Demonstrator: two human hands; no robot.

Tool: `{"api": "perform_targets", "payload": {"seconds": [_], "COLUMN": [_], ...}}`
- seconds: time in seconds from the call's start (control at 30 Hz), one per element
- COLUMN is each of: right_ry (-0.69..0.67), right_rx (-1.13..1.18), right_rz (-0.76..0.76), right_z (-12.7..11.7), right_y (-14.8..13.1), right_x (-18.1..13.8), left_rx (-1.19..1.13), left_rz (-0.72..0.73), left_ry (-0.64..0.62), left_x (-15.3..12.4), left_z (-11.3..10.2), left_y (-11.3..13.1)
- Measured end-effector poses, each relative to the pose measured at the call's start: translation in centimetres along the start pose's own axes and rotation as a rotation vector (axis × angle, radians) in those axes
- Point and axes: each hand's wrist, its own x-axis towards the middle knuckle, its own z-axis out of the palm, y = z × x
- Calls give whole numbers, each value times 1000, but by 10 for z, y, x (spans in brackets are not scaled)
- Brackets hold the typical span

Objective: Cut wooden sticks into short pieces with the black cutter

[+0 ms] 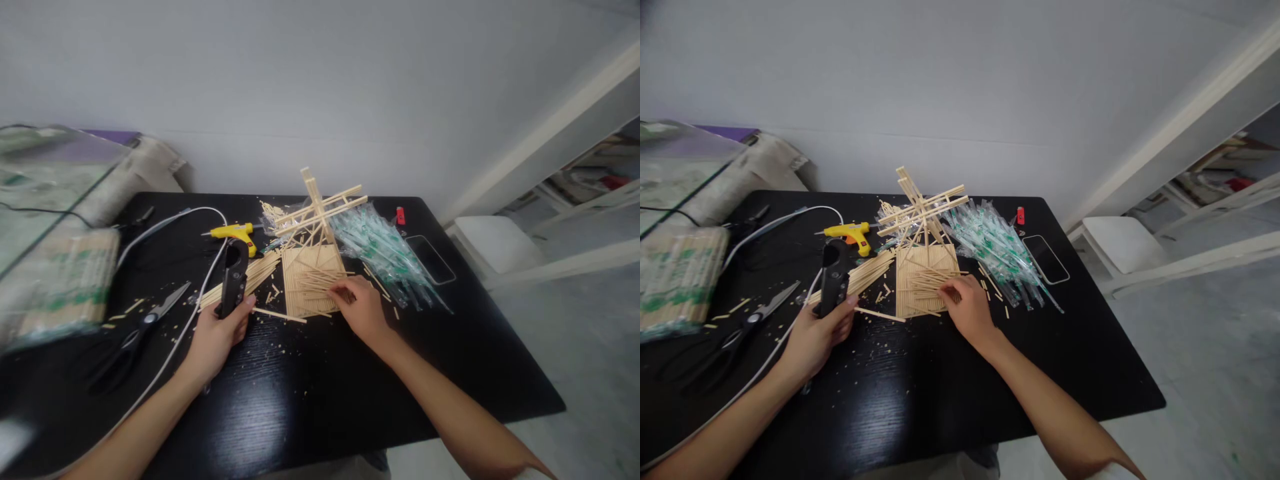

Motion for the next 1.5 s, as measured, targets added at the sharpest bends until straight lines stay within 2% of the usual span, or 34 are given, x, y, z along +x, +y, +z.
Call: {"api": "perform_targets", "payload": {"seconds": [0.13,0.2,0.27,0.37,0.47,0.6,0.73,0.83,1.0,1.2,1.5], "right_ry": [38,63,26,-189,-348,-379,-322,-287,-372,-380,-341], "right_rx": [-46,-4,106,403,747,1031,1155,1204,1192,1241,1215], "right_rz": [-104,-134,-129,-13,207,434,473,452,490,498,615], "right_z": [1,0,0,1,4,7,8,8,5,5,5], "right_y": [-1,-7,-16,-33,-46,-53,-48,-45,-47,-49,-48], "right_x": [0,-1,-5,-13,-22,-24,-19,-17,-17,-18,-17], "left_rx": [19,18,16,11,25,135,361,474,545,625,819], "left_rz": [1,-11,-30,-49,-67,-43,67,155,231,315,516], "left_ry": [2,2,6,-9,-37,-63,-90,-130,-163,-190,-194], "left_x": [1,1,0,-1,-3,-4,-8,-11,-14,-13,-16], "left_z": [0,1,1,2,3,5,4,4,5,4,-3], "left_y": [-2,-3,-3,-4,-8,-15,-18,-17,-14,-10,-13]}}
